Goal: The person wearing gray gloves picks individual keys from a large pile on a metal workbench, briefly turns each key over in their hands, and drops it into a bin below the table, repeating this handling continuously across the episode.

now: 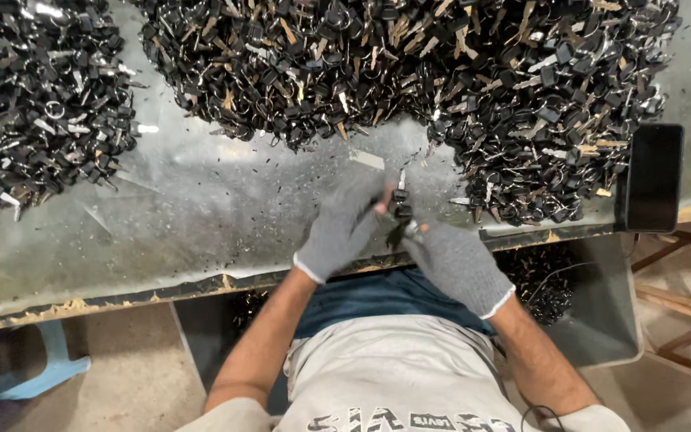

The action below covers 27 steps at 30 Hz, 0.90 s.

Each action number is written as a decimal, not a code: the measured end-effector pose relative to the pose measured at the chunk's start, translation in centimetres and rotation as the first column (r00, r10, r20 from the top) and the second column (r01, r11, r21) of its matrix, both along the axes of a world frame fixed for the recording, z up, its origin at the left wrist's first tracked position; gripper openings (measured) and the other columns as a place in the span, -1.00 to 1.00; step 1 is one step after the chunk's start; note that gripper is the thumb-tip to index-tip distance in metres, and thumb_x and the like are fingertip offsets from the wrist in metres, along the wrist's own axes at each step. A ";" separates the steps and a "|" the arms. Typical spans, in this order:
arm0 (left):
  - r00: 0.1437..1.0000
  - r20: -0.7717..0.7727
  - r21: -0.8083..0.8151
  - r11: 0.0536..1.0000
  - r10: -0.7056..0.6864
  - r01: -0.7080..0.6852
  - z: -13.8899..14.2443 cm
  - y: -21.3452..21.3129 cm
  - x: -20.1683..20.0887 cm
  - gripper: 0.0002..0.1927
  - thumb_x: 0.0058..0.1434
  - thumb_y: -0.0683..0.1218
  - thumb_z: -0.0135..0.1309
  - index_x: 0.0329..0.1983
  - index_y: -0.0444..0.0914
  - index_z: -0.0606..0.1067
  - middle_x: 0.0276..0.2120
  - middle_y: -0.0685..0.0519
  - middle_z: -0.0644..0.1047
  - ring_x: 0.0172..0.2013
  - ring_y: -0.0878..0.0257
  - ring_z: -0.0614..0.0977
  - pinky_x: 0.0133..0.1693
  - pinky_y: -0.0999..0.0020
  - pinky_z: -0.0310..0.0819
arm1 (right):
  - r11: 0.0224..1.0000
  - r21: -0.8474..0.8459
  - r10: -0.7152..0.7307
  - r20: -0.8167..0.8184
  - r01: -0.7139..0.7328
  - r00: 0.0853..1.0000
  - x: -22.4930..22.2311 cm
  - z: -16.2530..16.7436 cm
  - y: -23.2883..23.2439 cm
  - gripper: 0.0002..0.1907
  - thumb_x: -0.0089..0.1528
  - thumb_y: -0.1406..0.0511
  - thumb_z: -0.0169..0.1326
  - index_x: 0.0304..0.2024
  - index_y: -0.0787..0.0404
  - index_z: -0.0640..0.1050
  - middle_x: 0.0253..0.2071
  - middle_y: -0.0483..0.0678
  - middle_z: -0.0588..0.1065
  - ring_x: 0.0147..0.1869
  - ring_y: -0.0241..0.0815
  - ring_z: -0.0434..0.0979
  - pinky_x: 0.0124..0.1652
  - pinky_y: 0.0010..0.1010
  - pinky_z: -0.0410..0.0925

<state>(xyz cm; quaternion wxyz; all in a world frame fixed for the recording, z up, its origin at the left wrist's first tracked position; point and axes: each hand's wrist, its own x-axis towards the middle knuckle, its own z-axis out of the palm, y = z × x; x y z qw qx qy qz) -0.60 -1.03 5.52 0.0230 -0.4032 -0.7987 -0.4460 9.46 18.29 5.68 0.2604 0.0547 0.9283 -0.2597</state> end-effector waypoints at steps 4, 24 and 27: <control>0.987 -0.036 -0.184 0.972 -0.158 0.149 -0.6 2.9 -2.6 -0.69 0.34 -0.07 0.09 0.14 -0.08 0.57 0.04 0.09 0.67 0.01 0.07 0.61 0.02 0.23 0.57 | 0.978 0.018 0.205 -0.275 -0.208 0.939 0.1 -0.5 -1.8 -0.72 0.36 0.13 -0.03 -0.15 0.21 0.52 -0.42 0.09 0.54 -0.42 0.04 0.60 -0.35 -0.11 0.47; 0.964 -0.267 -0.405 0.906 0.012 -0.123 -4.0 1.2 0.7 -0.59 0.11 -0.14 0.14 0.06 -0.27 0.48 -0.14 -0.11 0.59 -0.09 -0.07 0.61 0.02 0.01 0.43 | 0.890 0.455 0.200 -0.350 -0.021 0.915 -2.1 0.9 -2.9 -0.58 0.22 0.36 0.03 0.10 0.44 0.46 -0.33 0.22 0.57 -0.45 0.06 0.65 -0.53 -0.22 0.50; 0.986 -0.158 -0.399 0.911 0.042 -0.103 -3.9 1.3 0.4 -0.58 0.12 -0.12 0.16 0.08 -0.28 0.50 -0.19 -0.11 0.58 -0.12 -0.08 0.60 -0.02 0.00 0.42 | 0.959 0.280 0.100 -0.234 -0.031 0.967 -2.6 1.5 -1.8 -0.72 0.36 0.33 -0.03 0.04 0.41 0.45 -0.35 0.18 0.58 -0.32 0.11 0.66 -0.35 -0.15 0.52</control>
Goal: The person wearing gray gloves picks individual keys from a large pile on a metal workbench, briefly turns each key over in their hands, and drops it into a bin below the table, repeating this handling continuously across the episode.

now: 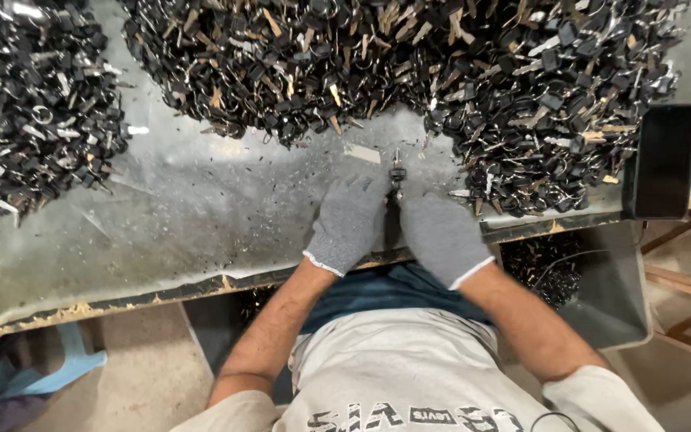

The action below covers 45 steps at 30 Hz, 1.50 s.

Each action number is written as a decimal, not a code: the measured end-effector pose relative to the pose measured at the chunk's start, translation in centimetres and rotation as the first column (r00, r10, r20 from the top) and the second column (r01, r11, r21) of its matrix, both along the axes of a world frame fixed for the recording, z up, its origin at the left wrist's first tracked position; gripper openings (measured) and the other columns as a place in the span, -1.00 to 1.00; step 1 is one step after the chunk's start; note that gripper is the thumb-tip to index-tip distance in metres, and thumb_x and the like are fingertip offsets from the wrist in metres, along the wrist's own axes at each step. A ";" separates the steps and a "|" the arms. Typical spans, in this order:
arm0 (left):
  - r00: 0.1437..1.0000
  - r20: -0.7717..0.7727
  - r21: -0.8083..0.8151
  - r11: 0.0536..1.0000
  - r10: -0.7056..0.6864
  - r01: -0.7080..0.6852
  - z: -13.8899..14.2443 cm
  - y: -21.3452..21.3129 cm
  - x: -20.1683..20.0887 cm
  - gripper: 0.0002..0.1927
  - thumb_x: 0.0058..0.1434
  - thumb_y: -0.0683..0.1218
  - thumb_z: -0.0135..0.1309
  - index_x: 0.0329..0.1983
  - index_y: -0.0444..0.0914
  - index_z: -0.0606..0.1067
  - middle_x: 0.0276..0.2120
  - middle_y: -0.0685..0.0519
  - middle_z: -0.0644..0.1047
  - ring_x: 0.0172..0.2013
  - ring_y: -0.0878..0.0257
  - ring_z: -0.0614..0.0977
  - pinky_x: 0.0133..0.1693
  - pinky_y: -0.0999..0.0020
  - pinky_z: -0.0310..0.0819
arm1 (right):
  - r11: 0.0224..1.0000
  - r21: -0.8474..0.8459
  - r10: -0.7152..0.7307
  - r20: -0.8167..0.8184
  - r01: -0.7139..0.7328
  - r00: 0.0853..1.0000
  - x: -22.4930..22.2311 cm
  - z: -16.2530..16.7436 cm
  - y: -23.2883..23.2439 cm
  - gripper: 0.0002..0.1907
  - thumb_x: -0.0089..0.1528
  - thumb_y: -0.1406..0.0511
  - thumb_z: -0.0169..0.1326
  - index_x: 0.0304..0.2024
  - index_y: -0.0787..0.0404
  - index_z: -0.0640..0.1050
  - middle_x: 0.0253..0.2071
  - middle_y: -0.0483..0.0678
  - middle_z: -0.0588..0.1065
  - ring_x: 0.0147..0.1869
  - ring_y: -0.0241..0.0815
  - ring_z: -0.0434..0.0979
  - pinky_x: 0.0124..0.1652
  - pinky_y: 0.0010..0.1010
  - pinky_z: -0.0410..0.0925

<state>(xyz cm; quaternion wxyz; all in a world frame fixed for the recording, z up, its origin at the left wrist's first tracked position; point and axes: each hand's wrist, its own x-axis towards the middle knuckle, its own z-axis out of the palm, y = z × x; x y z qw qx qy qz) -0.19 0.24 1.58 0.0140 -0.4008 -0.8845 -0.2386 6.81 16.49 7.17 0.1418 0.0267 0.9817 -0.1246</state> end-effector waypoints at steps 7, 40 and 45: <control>0.997 0.034 0.061 0.995 0.076 -0.078 -0.5 -0.2 0.2 -0.71 0.15 -0.10 0.17 -0.06 -0.25 0.53 -0.21 -0.11 0.57 -0.13 -0.08 0.59 0.01 0.02 0.42 | 0.990 -0.134 -0.039 0.031 0.043 0.999 0.1 0.7 0.5 -0.75 0.37 0.25 -0.08 -0.06 0.35 0.41 -0.35 0.21 0.56 -0.38 0.15 0.66 -0.42 -0.11 0.52; 0.984 0.096 0.141 0.977 0.149 -0.162 0.6 -0.6 1.8 -0.84 0.13 -0.07 0.22 -0.25 -0.18 0.55 -0.36 -0.05 0.58 -0.31 -0.05 0.61 -0.22 0.03 0.45 | 0.998 0.056 0.036 -0.122 -0.029 0.992 2.0 -0.7 -0.1 -0.79 0.32 0.21 -0.03 -0.14 0.24 0.41 -0.36 0.12 0.56 -0.43 0.09 0.65 -0.53 -0.14 0.49; 0.990 0.109 0.154 0.983 0.085 -0.102 0.9 -0.7 2.0 -0.88 0.09 -0.11 0.18 -0.31 -0.18 0.52 -0.38 -0.03 0.57 -0.31 -0.03 0.62 -0.22 0.03 0.44 | 0.995 -0.091 0.039 -0.034 -0.042 0.999 1.7 -1.3 -0.2 -0.74 0.38 0.20 -0.04 -0.10 0.29 0.40 -0.51 0.11 0.53 -0.45 0.09 0.64 -0.48 -0.16 0.47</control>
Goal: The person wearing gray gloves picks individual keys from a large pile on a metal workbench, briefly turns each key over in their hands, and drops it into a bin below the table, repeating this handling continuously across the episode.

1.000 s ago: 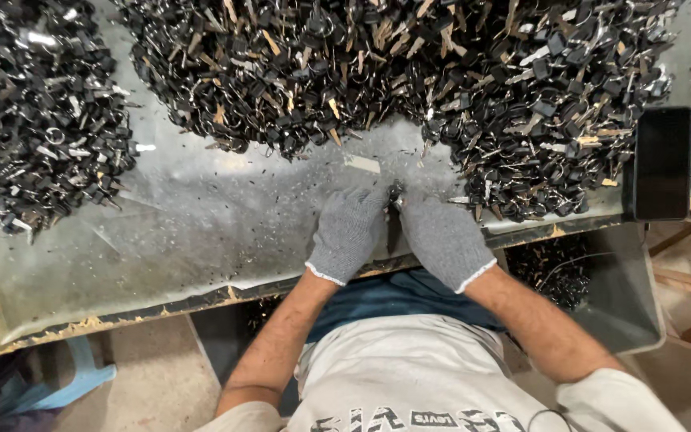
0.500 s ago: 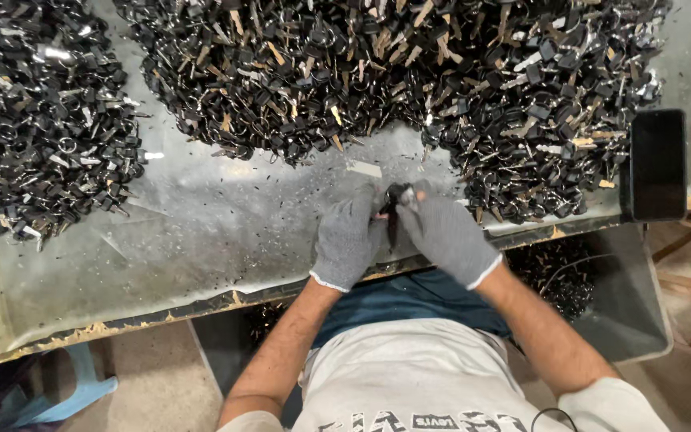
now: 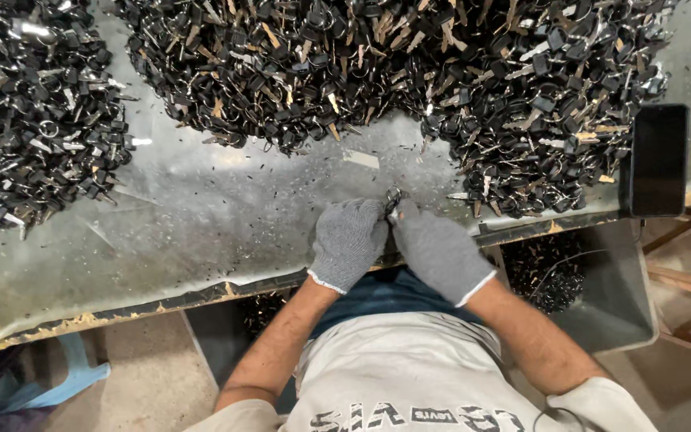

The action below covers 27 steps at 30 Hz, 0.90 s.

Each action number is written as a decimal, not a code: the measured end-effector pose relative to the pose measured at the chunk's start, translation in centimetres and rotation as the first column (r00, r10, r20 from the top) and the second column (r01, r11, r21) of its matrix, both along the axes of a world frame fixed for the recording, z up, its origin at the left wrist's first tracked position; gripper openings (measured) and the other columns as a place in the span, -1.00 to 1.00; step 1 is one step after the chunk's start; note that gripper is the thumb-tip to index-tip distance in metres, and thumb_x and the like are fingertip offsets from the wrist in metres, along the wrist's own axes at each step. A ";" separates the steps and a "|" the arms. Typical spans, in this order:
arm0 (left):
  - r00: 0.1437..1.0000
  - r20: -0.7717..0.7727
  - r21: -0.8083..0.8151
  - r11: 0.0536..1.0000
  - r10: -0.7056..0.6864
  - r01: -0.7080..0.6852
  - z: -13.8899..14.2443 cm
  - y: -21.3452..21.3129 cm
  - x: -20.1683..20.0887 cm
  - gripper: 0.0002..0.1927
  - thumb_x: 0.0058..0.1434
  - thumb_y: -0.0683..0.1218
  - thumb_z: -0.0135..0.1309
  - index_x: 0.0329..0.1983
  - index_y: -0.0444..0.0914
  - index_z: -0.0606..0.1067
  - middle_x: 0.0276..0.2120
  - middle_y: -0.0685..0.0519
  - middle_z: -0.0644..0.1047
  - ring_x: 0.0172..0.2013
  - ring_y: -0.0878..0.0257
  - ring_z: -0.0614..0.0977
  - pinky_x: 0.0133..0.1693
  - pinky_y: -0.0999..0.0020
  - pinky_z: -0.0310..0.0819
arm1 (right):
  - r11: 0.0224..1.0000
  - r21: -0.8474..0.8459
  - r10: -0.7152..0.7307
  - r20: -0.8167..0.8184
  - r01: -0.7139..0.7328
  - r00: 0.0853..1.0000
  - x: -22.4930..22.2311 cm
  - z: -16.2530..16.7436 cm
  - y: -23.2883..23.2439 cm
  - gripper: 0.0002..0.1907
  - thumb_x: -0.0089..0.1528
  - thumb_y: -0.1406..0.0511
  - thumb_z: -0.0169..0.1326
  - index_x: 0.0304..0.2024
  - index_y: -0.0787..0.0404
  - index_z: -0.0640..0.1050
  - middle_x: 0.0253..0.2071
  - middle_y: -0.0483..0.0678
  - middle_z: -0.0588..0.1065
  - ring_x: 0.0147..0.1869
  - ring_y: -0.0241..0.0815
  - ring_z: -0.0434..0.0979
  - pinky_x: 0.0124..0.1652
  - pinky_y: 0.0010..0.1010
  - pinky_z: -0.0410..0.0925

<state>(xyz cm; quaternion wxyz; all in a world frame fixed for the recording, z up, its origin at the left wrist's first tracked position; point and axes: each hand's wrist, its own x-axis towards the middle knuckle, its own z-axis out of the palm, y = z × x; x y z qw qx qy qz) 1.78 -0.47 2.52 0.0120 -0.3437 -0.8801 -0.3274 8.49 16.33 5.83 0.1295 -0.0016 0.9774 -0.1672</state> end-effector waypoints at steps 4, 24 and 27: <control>0.999 -0.041 0.011 1.000 -0.012 0.012 0.0 0.0 0.1 -0.83 0.05 -0.09 0.19 -0.29 -0.20 0.52 -0.37 -0.05 0.56 -0.29 -0.04 0.61 -0.25 0.03 0.43 | 0.998 0.025 0.065 -0.203 -0.062 0.977 -0.7 0.4 0.5 -0.79 0.37 0.24 -0.05 -0.08 0.27 0.42 -0.49 0.12 0.56 -0.45 0.06 0.64 -0.49 -0.17 0.47; 0.977 0.209 -0.515 0.846 -0.029 0.135 11.9 -3.6 -3.7 -0.83 0.12 -0.06 0.10 -0.26 -0.09 0.65 -0.38 -0.02 0.64 -0.34 0.03 0.68 -0.28 0.07 0.53 | 0.994 0.053 -0.095 -0.070 0.098 0.993 1.0 -0.3 0.1 -0.63 0.28 0.10 0.05 -0.06 0.26 0.45 -0.40 0.11 0.58 -0.46 0.05 0.65 -0.45 -0.05 0.47; 0.972 0.232 -0.384 0.914 -0.043 0.132 9.1 3.3 -6.1 -0.70 0.34 0.04 0.11 0.00 -0.23 0.55 -0.28 -0.17 0.59 -0.31 -0.08 0.64 -0.28 -0.01 0.48 | 0.989 0.021 -0.149 -0.019 0.150 0.989 0.5 -1.2 -0.4 -0.64 0.29 0.17 0.05 0.01 0.28 0.44 -0.37 0.15 0.58 -0.38 0.08 0.65 -0.41 -0.13 0.50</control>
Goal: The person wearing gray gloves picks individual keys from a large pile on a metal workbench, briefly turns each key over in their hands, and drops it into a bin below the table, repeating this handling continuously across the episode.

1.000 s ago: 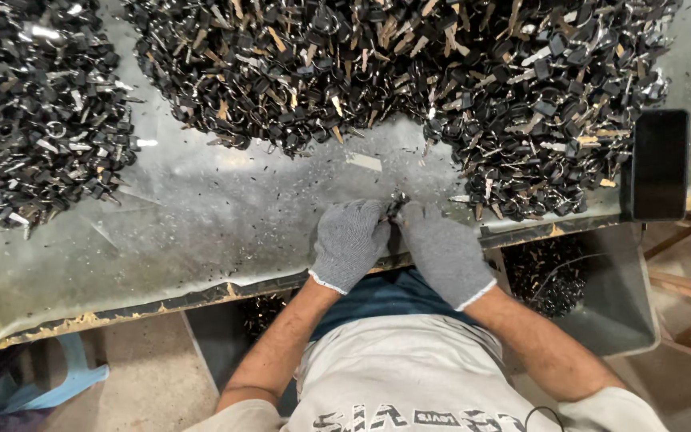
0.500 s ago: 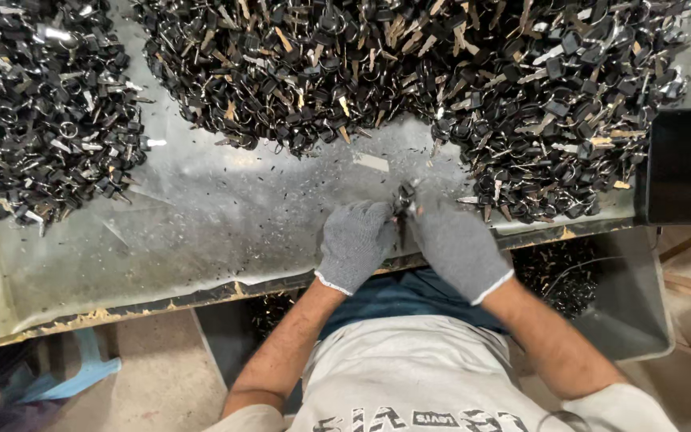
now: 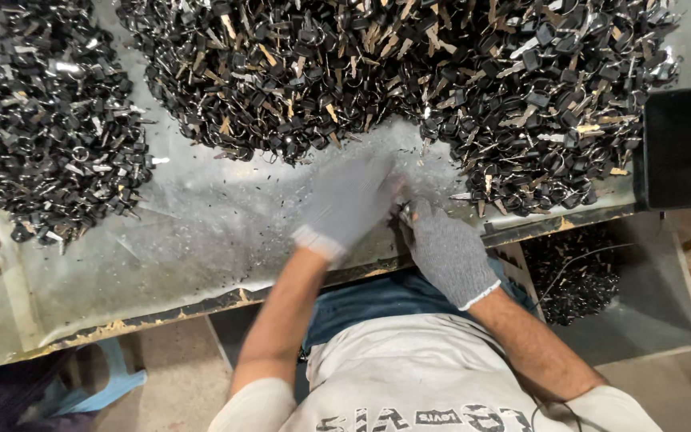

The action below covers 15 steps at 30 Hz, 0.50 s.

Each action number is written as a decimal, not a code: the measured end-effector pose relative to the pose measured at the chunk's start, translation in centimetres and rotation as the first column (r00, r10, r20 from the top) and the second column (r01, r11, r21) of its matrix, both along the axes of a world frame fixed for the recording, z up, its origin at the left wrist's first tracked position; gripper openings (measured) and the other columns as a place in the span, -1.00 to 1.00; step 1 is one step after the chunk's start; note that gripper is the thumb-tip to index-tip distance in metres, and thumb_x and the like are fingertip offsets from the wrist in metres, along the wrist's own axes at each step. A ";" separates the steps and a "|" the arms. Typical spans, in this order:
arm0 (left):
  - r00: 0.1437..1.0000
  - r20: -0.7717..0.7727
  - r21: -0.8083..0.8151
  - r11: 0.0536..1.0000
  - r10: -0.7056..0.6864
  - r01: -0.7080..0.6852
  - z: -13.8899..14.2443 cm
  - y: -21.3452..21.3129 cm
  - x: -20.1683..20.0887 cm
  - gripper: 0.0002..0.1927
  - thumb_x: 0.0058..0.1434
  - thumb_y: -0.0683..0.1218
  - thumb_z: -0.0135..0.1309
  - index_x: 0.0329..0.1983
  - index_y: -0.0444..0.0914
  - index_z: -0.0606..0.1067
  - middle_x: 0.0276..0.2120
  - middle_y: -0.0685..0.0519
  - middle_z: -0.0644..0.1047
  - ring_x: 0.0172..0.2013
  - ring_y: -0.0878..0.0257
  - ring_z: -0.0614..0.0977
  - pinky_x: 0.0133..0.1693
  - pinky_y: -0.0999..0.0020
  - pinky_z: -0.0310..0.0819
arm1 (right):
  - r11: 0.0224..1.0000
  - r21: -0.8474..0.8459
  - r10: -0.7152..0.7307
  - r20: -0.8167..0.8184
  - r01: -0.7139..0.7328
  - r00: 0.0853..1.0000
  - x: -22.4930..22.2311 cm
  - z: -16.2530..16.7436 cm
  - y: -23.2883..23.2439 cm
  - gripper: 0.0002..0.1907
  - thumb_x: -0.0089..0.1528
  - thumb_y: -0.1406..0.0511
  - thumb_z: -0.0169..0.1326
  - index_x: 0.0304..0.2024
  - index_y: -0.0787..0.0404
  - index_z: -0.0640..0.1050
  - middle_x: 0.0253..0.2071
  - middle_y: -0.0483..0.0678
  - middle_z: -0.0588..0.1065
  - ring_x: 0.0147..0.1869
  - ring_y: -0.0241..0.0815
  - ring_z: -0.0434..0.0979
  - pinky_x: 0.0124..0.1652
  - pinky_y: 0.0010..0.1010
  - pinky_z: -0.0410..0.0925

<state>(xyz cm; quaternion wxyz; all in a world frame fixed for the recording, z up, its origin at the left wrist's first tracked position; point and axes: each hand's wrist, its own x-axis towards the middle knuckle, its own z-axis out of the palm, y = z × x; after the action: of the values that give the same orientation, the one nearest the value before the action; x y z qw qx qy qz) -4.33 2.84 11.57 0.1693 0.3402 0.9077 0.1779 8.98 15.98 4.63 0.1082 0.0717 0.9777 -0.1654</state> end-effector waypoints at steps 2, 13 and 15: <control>0.964 -0.255 0.380 0.924 0.069 0.035 -3.2 4.3 -1.4 -0.61 0.23 0.01 0.19 0.03 -0.27 0.48 -0.17 -0.14 0.59 -0.17 -0.04 0.62 -0.16 0.07 0.52 | 1.000 0.007 0.030 -0.139 -0.029 0.990 -0.1 -0.5 0.1 -0.59 0.30 0.16 0.05 0.06 0.34 0.43 -0.39 0.16 0.58 -0.40 0.10 0.65 -0.43 -0.10 0.49; 0.962 0.230 0.498 0.831 0.149 -0.248 -6.9 1.1 3.1 -0.64 0.19 -0.07 0.22 0.06 -0.19 0.57 -0.13 -0.04 0.64 -0.17 0.12 0.69 -0.13 0.20 0.57 | 0.993 -0.029 0.118 0.065 -0.117 0.991 0.7 0.1 2.0 -0.65 0.36 0.16 0.00 -0.01 0.33 0.47 -0.45 0.13 0.56 -0.45 0.04 0.63 -0.46 -0.18 0.50; 0.981 0.138 0.409 0.894 0.134 -0.180 -6.9 0.0 3.7 -0.70 0.21 -0.09 0.20 0.02 -0.18 0.58 -0.15 -0.05 0.64 -0.16 0.08 0.68 -0.12 0.16 0.56 | 0.989 -0.040 0.146 0.279 -0.140 0.949 -0.3 -0.1 2.5 -0.69 0.50 0.16 -0.10 -0.15 0.23 0.55 -0.43 0.09 0.57 -0.41 -0.03 0.64 -0.38 -0.23 0.51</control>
<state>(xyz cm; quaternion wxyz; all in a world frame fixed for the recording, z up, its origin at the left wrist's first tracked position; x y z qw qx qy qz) -0.60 2.82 4.69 0.1252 0.2841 0.8623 0.4000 8.63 18.47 4.49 0.2585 0.0225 0.9533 -0.1546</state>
